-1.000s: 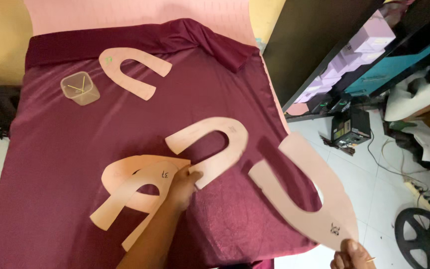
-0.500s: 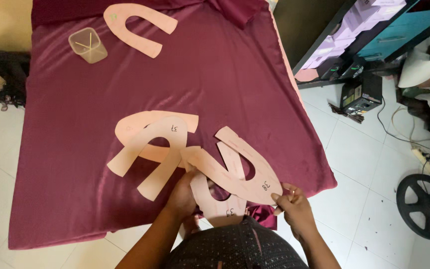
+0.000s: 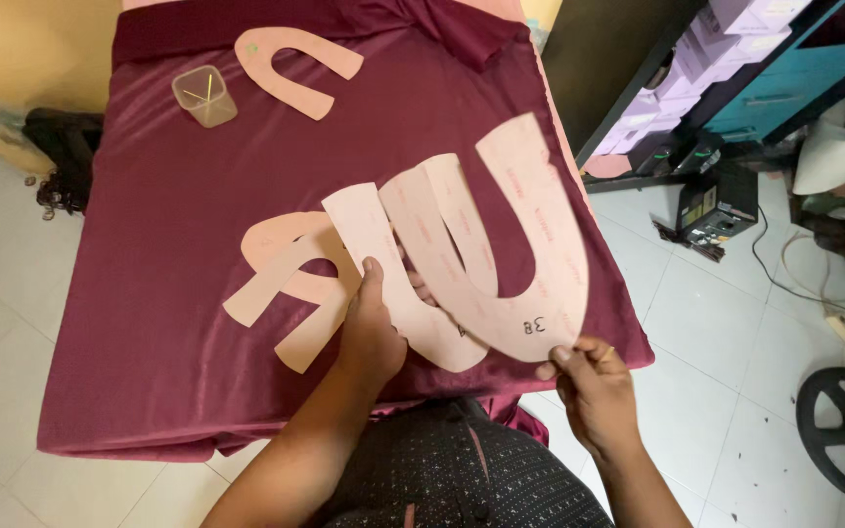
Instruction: The person smooths and straightens a maroon cloth over a work table, then arranges large foam letter cutouts on the cloth, aligning them by hand. They use a pin to trace around the edge of one letter and pin it in place on the fabric.
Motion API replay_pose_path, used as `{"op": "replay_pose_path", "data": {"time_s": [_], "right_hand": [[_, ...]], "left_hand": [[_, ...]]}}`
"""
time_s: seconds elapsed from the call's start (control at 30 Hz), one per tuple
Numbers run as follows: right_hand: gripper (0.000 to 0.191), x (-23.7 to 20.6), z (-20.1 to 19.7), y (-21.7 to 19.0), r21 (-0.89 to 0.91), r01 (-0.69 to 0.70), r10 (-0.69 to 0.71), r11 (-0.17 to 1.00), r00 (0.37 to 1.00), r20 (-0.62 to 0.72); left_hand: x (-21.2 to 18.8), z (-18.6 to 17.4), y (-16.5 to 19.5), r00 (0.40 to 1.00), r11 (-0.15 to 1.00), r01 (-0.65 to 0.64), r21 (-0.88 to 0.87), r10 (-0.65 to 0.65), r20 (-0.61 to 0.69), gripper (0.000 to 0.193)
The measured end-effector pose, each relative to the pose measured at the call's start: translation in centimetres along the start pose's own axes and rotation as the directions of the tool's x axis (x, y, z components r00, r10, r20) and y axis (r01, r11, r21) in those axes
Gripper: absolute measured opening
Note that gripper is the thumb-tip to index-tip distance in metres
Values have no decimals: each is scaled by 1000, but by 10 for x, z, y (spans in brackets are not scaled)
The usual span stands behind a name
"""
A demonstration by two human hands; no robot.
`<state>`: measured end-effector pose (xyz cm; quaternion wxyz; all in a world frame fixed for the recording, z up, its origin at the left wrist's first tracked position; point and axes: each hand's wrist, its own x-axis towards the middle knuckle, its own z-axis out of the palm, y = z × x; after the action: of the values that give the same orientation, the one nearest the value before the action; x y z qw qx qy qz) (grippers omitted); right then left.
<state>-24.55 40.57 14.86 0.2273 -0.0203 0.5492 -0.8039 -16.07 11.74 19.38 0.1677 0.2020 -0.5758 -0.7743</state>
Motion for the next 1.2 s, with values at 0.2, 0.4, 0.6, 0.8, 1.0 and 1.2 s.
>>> {"op": "replay_pose_path", "data": {"time_s": [0.2, 0.4, 0.6, 0.8, 1.0, 1.2], "right_hand": [[18, -25, 35, -46, -509, 462, -472, 726, 874, 120], [23, -31, 64, -41, -758, 546, -545, 357, 780, 306], [22, -34, 67, -29, -767, 601, -523, 225, 739, 425], [24, -35, 60, -26, -638, 494, -318, 591, 869, 378], [47, -19, 40, -38, -50, -113, 122, 992, 956, 265], [32, -22, 36, -27, -22, -164, 161, 986, 922, 351]], "left_hand": [[0, 25, 19, 997, 783, 23, -622, -66, -45, 66], [-14, 31, 33, 997, 680, 46, -732, -79, -10, 60], [-18, 36, 33, 991, 705, -100, -703, 6, -136, 61], [-22, 36, 50, 993, 834, -116, -540, 106, -51, 35], [-23, 27, 78, 1000, 815, 11, -579, -20, -8, 46], [-31, 40, 75, 998, 783, 37, -621, 1, 61, 48]]}}
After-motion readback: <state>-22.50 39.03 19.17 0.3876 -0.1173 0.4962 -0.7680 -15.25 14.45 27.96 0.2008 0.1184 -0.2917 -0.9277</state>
